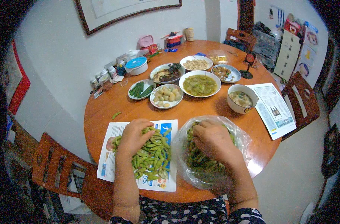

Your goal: The recorder is picking edamame from a plastic bag and placing them on a newspaper on the table.

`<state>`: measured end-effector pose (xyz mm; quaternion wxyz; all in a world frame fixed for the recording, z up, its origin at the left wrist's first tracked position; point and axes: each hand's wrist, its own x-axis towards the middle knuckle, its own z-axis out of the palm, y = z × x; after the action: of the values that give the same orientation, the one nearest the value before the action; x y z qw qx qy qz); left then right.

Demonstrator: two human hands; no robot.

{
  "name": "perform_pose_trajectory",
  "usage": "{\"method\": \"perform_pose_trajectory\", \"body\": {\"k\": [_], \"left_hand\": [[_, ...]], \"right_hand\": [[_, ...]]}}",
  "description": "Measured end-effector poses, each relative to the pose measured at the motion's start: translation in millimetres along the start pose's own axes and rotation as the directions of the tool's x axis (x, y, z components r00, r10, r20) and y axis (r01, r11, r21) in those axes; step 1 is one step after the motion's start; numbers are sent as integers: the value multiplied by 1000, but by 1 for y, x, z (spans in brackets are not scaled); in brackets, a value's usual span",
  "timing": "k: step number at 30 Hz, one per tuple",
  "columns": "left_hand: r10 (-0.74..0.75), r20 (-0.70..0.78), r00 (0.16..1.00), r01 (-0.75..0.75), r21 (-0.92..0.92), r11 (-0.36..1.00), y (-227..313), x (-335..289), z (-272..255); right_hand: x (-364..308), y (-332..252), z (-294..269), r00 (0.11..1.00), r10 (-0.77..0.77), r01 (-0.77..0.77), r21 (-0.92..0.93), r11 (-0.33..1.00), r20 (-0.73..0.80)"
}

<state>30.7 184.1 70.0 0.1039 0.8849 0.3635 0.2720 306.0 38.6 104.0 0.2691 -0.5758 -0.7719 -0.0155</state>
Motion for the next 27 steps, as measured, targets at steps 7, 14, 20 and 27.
{"method": "perform_pose_trajectory", "body": {"k": [7, 14, 20, 27], "left_hand": [[-200, 162, 966, 201, 9, 979, -10, -4, 3], [-133, 178, 975, 119, 87, 989, -8, -2, 3], [-143, 185, 972, 122, 121, 985, -3, -1, -1], [-135, 243, 961, 93, 175, 980, -17, -3, 6]], "right_hand": [[-13, 11, -1, 980, 185, -176, -114, 978, 72], [-4, 0, -1, 983, 182, -181, -93, 979, 5], [1, -6, 3, 996, 89, -89, 5, 996, -16], [2, -14, 6, 999, 43, -43, 87, 995, 7]]}}
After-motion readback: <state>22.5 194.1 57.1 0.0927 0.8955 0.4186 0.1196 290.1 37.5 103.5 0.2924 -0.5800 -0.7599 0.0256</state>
